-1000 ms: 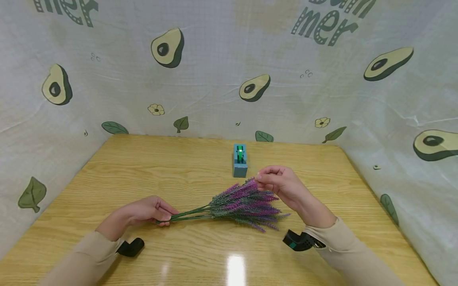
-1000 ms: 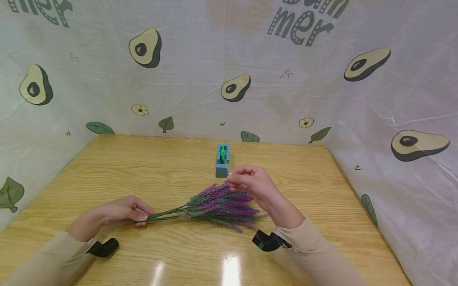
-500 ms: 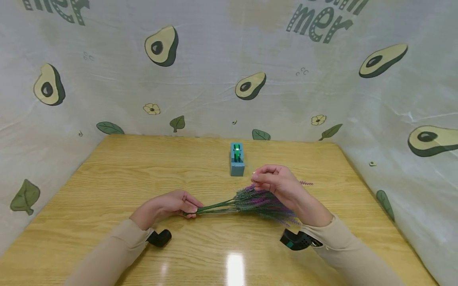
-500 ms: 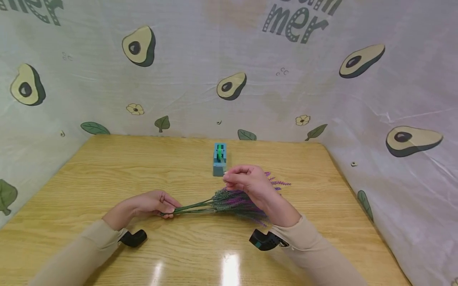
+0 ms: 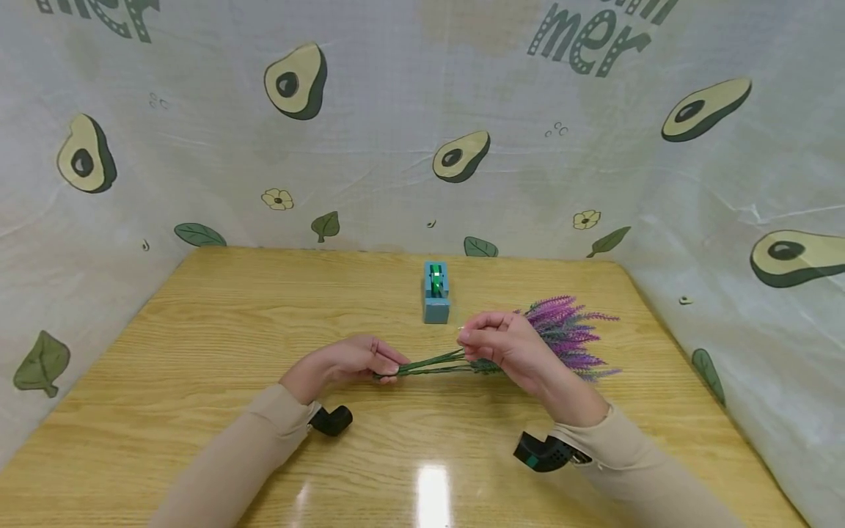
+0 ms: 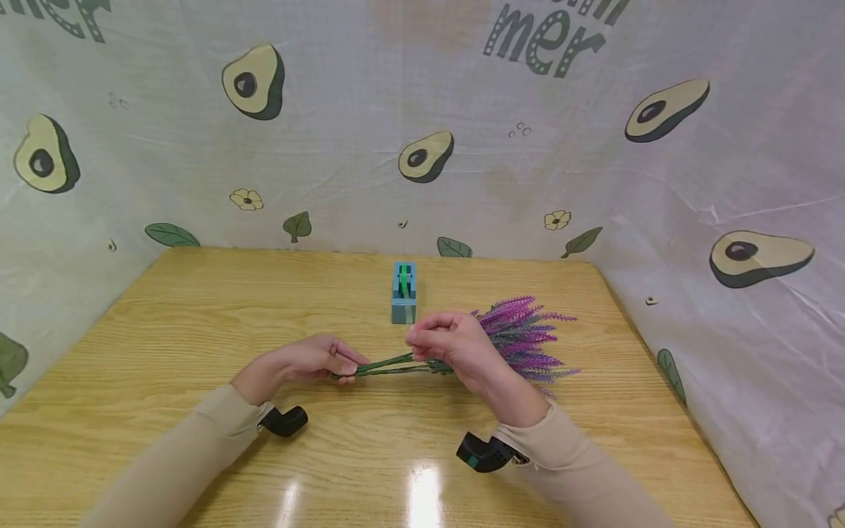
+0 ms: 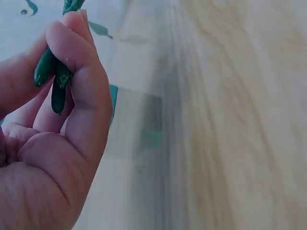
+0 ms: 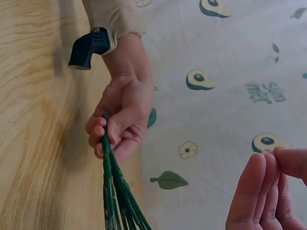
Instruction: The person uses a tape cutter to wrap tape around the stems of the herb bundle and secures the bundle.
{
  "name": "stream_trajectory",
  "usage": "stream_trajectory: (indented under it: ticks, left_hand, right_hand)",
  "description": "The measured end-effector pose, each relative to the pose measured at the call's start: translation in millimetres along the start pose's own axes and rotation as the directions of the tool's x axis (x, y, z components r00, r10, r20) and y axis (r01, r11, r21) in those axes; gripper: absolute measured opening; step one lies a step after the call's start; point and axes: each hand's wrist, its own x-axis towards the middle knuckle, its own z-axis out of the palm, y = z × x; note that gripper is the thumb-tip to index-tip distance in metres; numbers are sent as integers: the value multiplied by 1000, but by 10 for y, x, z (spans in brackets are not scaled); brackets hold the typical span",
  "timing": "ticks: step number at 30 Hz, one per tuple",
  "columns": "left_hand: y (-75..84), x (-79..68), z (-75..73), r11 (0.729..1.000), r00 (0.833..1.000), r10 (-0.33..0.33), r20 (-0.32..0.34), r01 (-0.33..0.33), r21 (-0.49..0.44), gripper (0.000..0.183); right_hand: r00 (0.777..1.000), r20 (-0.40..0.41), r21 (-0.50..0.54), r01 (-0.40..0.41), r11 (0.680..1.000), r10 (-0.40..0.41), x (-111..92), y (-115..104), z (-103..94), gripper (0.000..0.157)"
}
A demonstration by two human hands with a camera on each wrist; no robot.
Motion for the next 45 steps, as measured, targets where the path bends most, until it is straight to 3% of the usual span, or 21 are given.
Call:
stream_trajectory:
  ticks: [15,31,45]
  left_hand:
    - [163,211,158,999,1000,5,27,-4,-47,30]
    - [249,260,231,999,1000,-16,-15,15,-48,29]
    - [290,279,278,1000,1000,-3,10,3,-24,30]
  right_hand:
    - [999,-13,-34,-32,999,31,-58,225,37,7]
    - [997,-26,13,-67,998,67,-165,497,114,4]
    - [994,-35,54,-100,994,102,-190,679,161,5]
